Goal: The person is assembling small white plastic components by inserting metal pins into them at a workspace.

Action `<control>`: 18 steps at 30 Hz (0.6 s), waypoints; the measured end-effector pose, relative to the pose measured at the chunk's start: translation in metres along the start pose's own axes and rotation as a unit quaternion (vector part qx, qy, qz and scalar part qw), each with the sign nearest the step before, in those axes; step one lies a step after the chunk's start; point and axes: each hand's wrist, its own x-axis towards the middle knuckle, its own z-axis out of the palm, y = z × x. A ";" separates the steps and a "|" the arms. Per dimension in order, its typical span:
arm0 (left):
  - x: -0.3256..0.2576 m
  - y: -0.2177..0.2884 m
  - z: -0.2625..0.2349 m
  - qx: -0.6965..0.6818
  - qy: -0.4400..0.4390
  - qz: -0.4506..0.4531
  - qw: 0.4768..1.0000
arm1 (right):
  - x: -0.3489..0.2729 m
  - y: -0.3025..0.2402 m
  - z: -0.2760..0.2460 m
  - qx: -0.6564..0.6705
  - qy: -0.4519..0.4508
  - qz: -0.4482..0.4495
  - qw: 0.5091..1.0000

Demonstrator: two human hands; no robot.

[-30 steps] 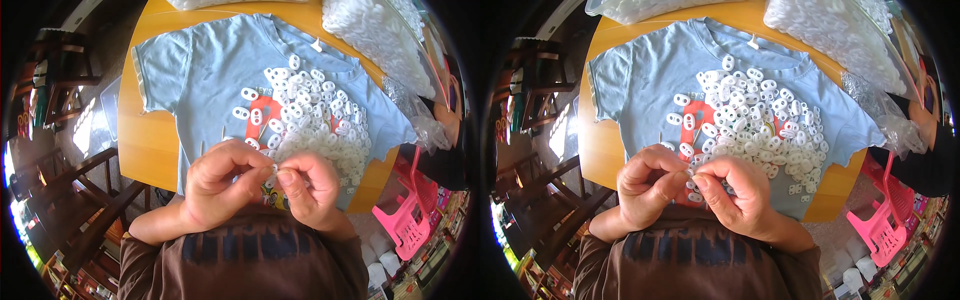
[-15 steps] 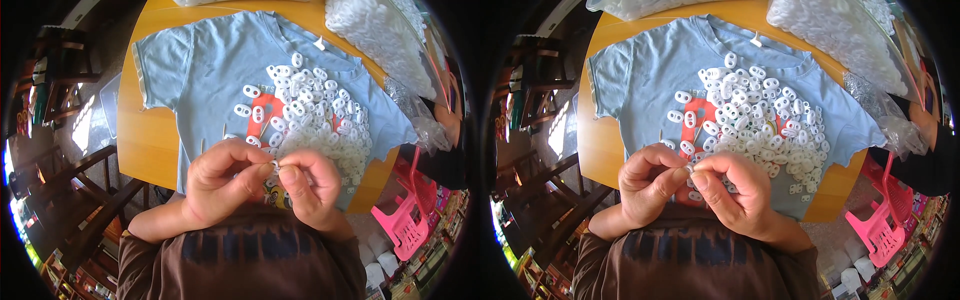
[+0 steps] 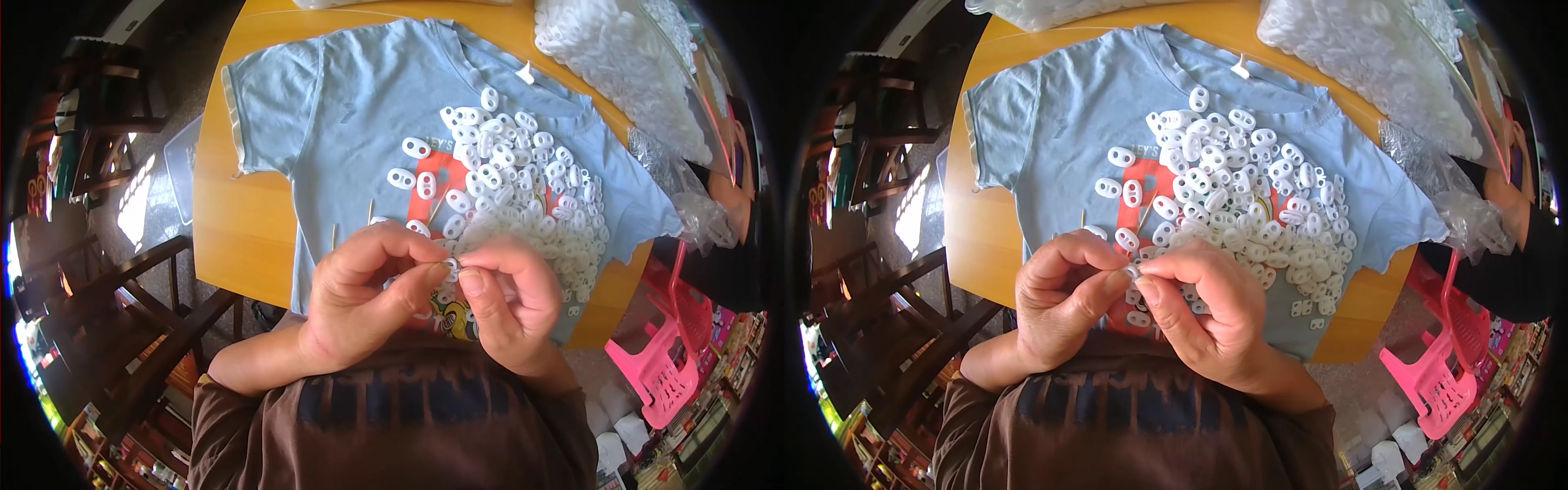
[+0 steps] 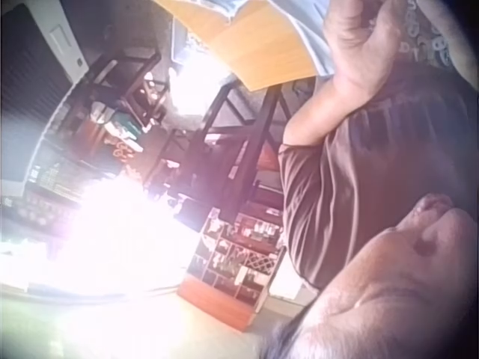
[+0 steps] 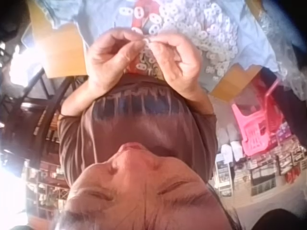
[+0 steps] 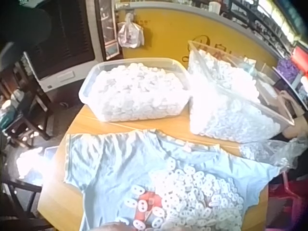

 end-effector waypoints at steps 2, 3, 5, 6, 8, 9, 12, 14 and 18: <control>0.000 0.000 0.002 -0.012 0.007 -0.005 1.000 | -0.002 0.001 0.001 -0.018 0.004 0.001 1.000; 0.000 -0.001 0.002 -0.013 0.007 -0.013 1.000 | -0.003 0.003 0.001 -0.034 0.004 -0.003 0.999; 0.000 -0.003 -0.001 -0.018 0.001 -0.018 1.000 | -0.003 0.004 0.001 -0.051 0.000 -0.009 0.999; 0.001 -0.002 -0.002 -0.020 0.001 -0.017 1.000 | -0.003 0.004 0.002 -0.051 0.003 -0.012 0.999; 0.003 0.003 -0.003 -0.002 -0.022 -0.013 1.000 | -0.002 0.003 0.003 -0.053 0.004 -0.014 0.998; 0.003 0.004 -0.004 -0.005 -0.022 -0.013 1.000 | -0.001 0.001 0.004 -0.048 0.003 -0.014 0.999; 0.002 0.008 -0.013 0.007 -0.032 0.007 0.999 | 0.003 -0.005 0.002 -0.044 -0.016 -0.012 0.999; -0.002 0.015 -0.023 0.016 -0.022 0.013 1.000 | 0.007 -0.012 -0.003 -0.045 -0.032 -0.010 0.998; -0.010 0.018 -0.047 0.015 0.031 0.000 0.999 | 0.025 -0.022 -0.012 -0.158 -0.074 -0.046 0.984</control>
